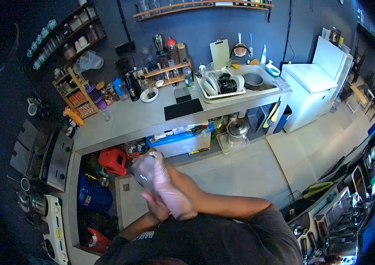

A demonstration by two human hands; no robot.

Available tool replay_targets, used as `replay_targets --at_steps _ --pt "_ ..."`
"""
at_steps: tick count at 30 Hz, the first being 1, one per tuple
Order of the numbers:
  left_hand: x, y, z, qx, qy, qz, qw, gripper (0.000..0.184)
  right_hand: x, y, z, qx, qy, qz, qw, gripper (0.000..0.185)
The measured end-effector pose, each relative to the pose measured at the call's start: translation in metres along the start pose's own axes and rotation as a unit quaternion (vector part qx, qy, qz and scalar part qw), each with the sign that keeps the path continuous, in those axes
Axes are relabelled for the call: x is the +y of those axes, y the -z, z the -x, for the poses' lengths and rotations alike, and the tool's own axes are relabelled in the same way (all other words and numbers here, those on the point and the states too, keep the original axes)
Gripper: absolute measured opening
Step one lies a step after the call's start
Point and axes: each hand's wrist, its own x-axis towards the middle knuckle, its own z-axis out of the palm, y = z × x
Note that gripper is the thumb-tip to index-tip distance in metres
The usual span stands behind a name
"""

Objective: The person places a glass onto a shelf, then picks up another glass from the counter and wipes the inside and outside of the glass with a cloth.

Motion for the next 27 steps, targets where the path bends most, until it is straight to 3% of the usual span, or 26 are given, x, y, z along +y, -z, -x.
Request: replay_targets --at_steps 3,6,7,9,11,14,15,18,19,20,21,23,26,27 --pt "0.002 0.006 -0.012 0.028 -0.017 0.043 0.999 0.049 0.000 -0.021 0.011 0.057 0.159 0.238 0.956 0.056" --pt "-0.004 0.002 -0.005 -0.009 -0.010 0.007 1.000 0.048 -0.004 0.007 -0.001 0.052 0.171 0.278 0.944 0.053" --pt "-0.004 0.003 0.001 -0.035 0.002 -0.008 0.999 0.048 -0.022 0.023 -0.008 0.021 0.118 0.297 0.947 0.043" --pt "-0.002 0.006 0.013 -0.084 0.021 -0.040 0.995 0.048 -0.030 0.052 -0.018 -0.125 0.054 0.125 0.983 0.038" --pt "-0.002 0.010 0.025 -0.104 0.027 -0.062 0.992 0.047 -0.031 0.062 -0.022 -0.216 -0.047 0.005 0.975 0.037" --pt "-0.010 0.015 0.041 -0.068 -0.003 -0.082 0.994 0.047 -0.009 0.036 -0.013 -0.128 -0.030 -0.047 0.990 0.049" --pt "-0.015 0.017 0.046 -0.049 -0.020 -0.085 0.995 0.047 0.017 0.020 -0.007 -0.080 0.023 -0.062 0.995 0.063" --pt "-0.030 0.026 0.058 0.005 -0.066 -0.092 0.994 0.046 0.036 -0.031 0.012 -0.026 -0.001 -0.118 0.993 0.082" --pt "-0.034 0.029 0.061 0.011 -0.070 -0.084 0.994 0.046 0.029 -0.033 0.017 -0.015 -0.033 -0.003 0.999 0.095" --pt "-0.038 0.032 0.063 0.007 -0.071 -0.078 0.994 0.046 0.024 -0.030 0.015 -0.033 -0.027 -0.057 0.997 0.095" --pt "-0.037 0.037 0.067 -0.006 -0.015 -0.014 1.000 0.045 0.021 -0.024 0.008 -0.049 -0.021 -0.113 0.992 0.094" --pt "-0.005 0.029 0.046 -0.209 0.059 0.073 0.973 0.063 0.006 -0.014 -0.002 -0.055 -0.019 -0.218 0.974 0.097" --pt "0.034 0.006 0.043 -0.169 0.172 -0.057 0.969 0.085 -0.014 -0.010 -0.006 -0.075 -0.053 -0.342 0.935 0.104" --pt "0.014 0.032 0.043 -0.262 0.157 -0.225 0.925 0.079 -0.012 -0.011 -0.007 -0.106 -0.076 -0.372 0.919 0.103"
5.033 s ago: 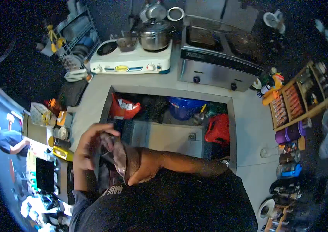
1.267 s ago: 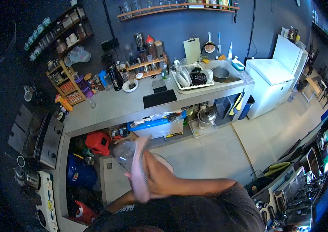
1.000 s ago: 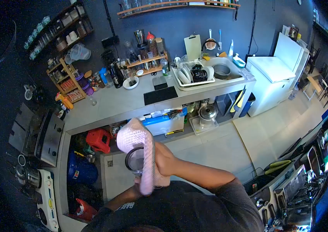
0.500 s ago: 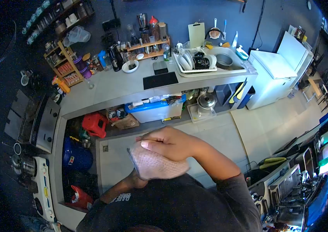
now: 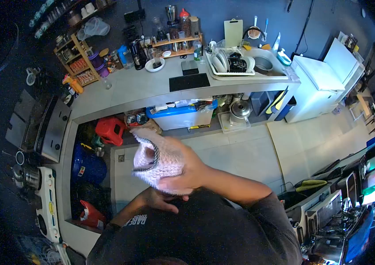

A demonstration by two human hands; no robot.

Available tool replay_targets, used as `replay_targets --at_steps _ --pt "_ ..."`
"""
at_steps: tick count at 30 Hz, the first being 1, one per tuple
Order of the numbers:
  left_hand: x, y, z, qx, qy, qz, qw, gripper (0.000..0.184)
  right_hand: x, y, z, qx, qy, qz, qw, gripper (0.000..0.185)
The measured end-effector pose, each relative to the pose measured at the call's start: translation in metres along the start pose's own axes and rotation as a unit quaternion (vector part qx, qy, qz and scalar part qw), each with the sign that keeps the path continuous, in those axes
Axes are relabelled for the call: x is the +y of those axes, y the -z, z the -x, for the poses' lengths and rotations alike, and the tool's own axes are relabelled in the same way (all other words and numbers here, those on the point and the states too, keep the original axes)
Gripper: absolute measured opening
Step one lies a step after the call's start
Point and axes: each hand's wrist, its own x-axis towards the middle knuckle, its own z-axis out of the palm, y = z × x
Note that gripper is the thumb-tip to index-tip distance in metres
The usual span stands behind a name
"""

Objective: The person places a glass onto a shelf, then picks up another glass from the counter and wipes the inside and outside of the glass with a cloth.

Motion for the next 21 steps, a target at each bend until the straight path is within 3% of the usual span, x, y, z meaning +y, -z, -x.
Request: replay_targets --at_steps 1,3,5,6,7,8,11,13,17,18,20,21 --pt "0.007 0.000 0.000 0.025 -0.013 -0.055 0.998 0.075 0.004 0.003 -0.002 -0.024 -0.031 -0.033 0.999 0.103" --pt "0.019 -0.008 -0.001 0.086 -0.016 -0.109 0.990 0.062 0.026 0.015 -0.004 -0.072 -0.002 0.152 0.986 0.099" --pt "0.020 -0.021 -0.003 0.154 0.003 -0.103 0.983 0.047 0.033 0.018 0.001 -0.072 -0.050 0.129 0.988 0.096" --pt "0.037 -0.008 0.001 0.123 0.000 -0.141 0.982 0.045 0.017 0.016 -0.003 -0.097 -0.071 0.173 0.978 0.092" --pt "0.045 -0.003 0.004 0.089 -0.002 -0.176 0.980 0.042 0.007 0.011 -0.001 -0.073 -0.060 0.177 0.980 0.087" --pt "0.029 -0.004 -0.003 0.033 -0.046 -0.036 0.998 0.038 -0.003 0.005 0.001 -0.050 -0.048 0.184 0.981 0.083" --pt "0.015 -0.012 0.001 0.075 -0.006 0.070 0.995 0.035 0.001 0.003 0.005 -0.018 0.052 0.163 0.985 0.074" --pt "0.016 -0.011 -0.001 0.097 -0.062 0.010 0.993 0.037 0.016 -0.013 0.000 0.018 0.136 0.115 0.984 0.071" --pt "0.017 -0.010 -0.003 0.154 -0.139 -0.100 0.973 0.041 0.037 0.012 -0.003 -0.136 -0.006 0.142 0.981 0.085" --pt "0.018 -0.011 0.004 0.178 -0.134 -0.124 0.967 0.043 0.026 0.013 0.002 -0.106 -0.003 0.200 0.974 0.095" --pt "0.012 -0.006 0.005 0.096 -0.164 -0.126 0.974 0.048 0.011 0.013 0.002 -0.102 0.080 0.202 0.971 0.098" --pt "0.023 -0.007 0.005 0.109 -0.137 -0.089 0.980 0.050 0.009 0.008 0.000 -0.080 0.082 0.130 0.985 0.103"
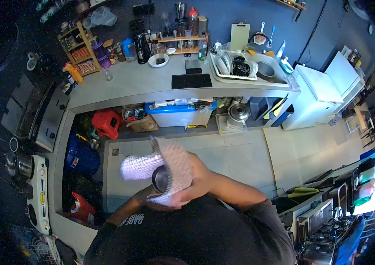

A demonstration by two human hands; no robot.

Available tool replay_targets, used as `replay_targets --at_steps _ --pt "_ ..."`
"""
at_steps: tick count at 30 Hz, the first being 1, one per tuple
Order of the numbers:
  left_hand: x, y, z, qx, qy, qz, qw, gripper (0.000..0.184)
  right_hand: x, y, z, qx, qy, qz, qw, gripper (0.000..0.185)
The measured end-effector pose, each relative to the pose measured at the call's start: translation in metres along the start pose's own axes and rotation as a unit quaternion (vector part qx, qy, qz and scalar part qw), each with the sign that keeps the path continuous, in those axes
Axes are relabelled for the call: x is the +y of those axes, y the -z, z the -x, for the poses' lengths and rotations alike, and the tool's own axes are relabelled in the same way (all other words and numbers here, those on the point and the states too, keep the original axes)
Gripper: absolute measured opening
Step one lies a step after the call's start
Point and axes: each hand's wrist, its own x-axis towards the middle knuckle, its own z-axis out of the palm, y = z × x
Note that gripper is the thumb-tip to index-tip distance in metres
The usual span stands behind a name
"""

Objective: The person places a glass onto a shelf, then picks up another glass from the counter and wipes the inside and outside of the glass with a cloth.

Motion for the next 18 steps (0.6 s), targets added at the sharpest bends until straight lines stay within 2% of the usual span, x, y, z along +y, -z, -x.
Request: replay_targets --at_steps 1,2,5,6,8,10,11,13,14,16,17,18 --pt "0.011 0.000 -0.004 0.017 0.031 0.033 0.999 0.052 -0.002 -0.004 -0.002 0.027 0.008 -0.070 0.997 0.108" --pt "0.004 0.001 -0.004 0.010 0.084 0.043 0.996 0.054 0.005 -0.004 -0.002 -0.011 -0.030 -0.064 0.997 0.109" --pt "-0.124 -0.019 0.049 -0.073 0.028 -0.136 0.988 0.063 0.027 0.006 -0.004 -0.086 -0.114 -0.021 0.990 0.109" --pt "-0.107 -0.013 0.043 -0.055 0.098 -0.066 0.991 0.067 0.031 0.009 -0.005 -0.105 -0.136 -0.002 0.985 0.109" --pt "-0.051 -0.001 0.034 -0.021 0.240 0.081 0.967 0.074 0.021 0.012 -0.015 -0.118 -0.111 0.083 0.983 0.100" --pt "-0.050 0.019 0.020 -0.065 0.203 0.059 0.975 0.077 0.004 0.012 -0.026 -0.111 -0.067 0.188 0.974 0.089" --pt "-0.042 0.023 0.018 -0.049 0.201 0.042 0.977 0.077 0.004 0.009 -0.031 -0.072 -0.012 0.200 0.977 0.087" --pt "-0.013 0.027 0.014 -0.019 0.195 0.009 0.980 0.078 0.016 0.007 -0.032 -0.045 -0.043 0.123 0.990 0.089" --pt "0.001 0.031 0.011 -0.005 0.190 -0.011 0.982 0.078 0.039 0.009 -0.023 -0.057 -0.124 0.034 0.990 0.094" --pt "0.014 0.041 -0.001 0.021 0.176 -0.054 0.983 0.079 0.058 0.013 -0.014 -0.070 -0.183 -0.030 0.980 0.101" --pt "-0.016 0.053 0.006 0.015 0.011 -0.121 0.993 0.080 0.062 0.014 -0.010 -0.072 -0.164 -0.009 0.984 0.103" --pt "-0.045 0.065 0.012 0.031 -0.153 -0.192 0.969 0.082 0.065 0.013 -0.006 -0.074 -0.147 0.008 0.986 0.105"
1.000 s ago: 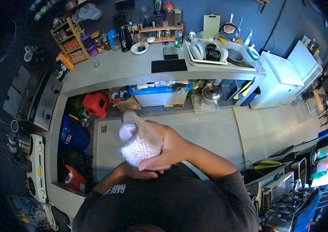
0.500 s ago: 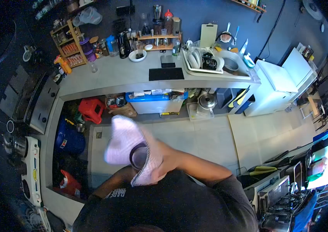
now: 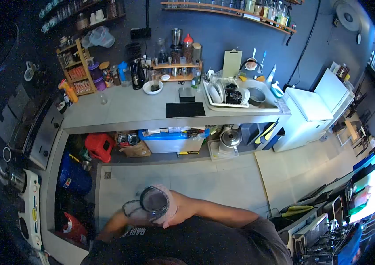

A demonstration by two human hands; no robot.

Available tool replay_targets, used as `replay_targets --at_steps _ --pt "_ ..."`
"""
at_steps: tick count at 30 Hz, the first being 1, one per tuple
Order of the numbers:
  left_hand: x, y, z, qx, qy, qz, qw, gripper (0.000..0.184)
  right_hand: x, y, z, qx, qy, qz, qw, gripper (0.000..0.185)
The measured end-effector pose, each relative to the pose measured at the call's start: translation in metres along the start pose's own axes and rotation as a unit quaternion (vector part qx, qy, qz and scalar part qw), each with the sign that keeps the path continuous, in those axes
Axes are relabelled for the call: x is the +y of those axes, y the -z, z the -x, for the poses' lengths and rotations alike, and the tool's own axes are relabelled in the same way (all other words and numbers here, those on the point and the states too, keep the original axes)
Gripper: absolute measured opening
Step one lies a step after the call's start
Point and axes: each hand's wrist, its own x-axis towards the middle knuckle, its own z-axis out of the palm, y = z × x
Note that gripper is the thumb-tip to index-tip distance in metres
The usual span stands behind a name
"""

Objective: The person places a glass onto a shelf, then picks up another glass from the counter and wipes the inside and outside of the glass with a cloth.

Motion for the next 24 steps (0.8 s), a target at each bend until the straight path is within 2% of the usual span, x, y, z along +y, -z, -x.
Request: replay_targets --at_steps 1,2,3,4,5,6,7,9,10,14,17,20,23,24 --pt "0.001 0.028 0.009 -0.070 0.077 -0.013 0.994 0.084 0.004 -0.002 0.001 -0.022 0.006 0.027 0.999 0.105" --pt "0.001 0.055 0.017 -0.143 0.150 -0.036 0.978 0.085 0.014 -0.002 0.000 -0.015 0.010 0.056 0.998 0.097" --pt "0.054 0.087 0.008 -0.195 0.493 0.112 0.841 0.086 0.030 -0.002 -0.001 -0.006 0.015 0.084 0.996 0.088" --pt "0.069 0.094 0.003 -0.077 0.428 0.200 0.878 0.083 0.035 0.000 -0.002 -0.019 -0.013 0.061 0.998 0.083" --pt "0.080 0.097 -0.001 0.042 0.351 0.283 0.892 0.079 0.040 0.001 -0.003 -0.030 -0.042 0.039 0.998 0.077" --pt "0.090 0.099 -0.007 0.161 0.264 0.359 0.881 0.076 0.036 -0.001 -0.004 -0.037 -0.069 0.017 0.997 0.077" --pt "0.098 0.096 -0.021 0.181 0.244 0.366 0.880 0.073 0.029 -0.004 -0.006 -0.045 -0.097 -0.005 0.994 0.076" --pt "0.092 0.094 -0.040 0.088 0.213 0.126 0.965 0.071 0.023 -0.007 -0.010 -0.057 -0.127 0.002 0.990 0.077" --pt "0.090 0.092 -0.047 0.040 0.193 0.003 0.980 0.070 0.022 -0.009 -0.010 -0.060 -0.131 0.030 0.989 0.079" --pt "0.096 0.096 -0.044 -0.017 0.263 -0.083 0.961 0.057 0.008 -0.016 0.000 -0.036 -0.108 0.067 0.991 0.085" --pt "0.090 0.083 -0.017 0.067 0.366 0.105 0.922 0.054 0.012 -0.017 0.008 -0.027 -0.065 0.115 0.991 0.089" --pt "0.073 0.070 0.019 0.085 0.406 0.180 0.892 0.049 0.020 -0.016 0.020 -0.002 -0.106 0.064 0.992 0.085" --pt "0.070 0.055 0.029 0.152 0.438 0.348 0.815 0.038 0.012 -0.018 0.029 0.047 -0.039 0.087 0.994 0.075" --pt "0.063 0.046 0.036 0.176 0.407 0.416 0.794 0.038 0.015 -0.013 0.036 0.050 -0.068 -0.006 0.996 0.070"
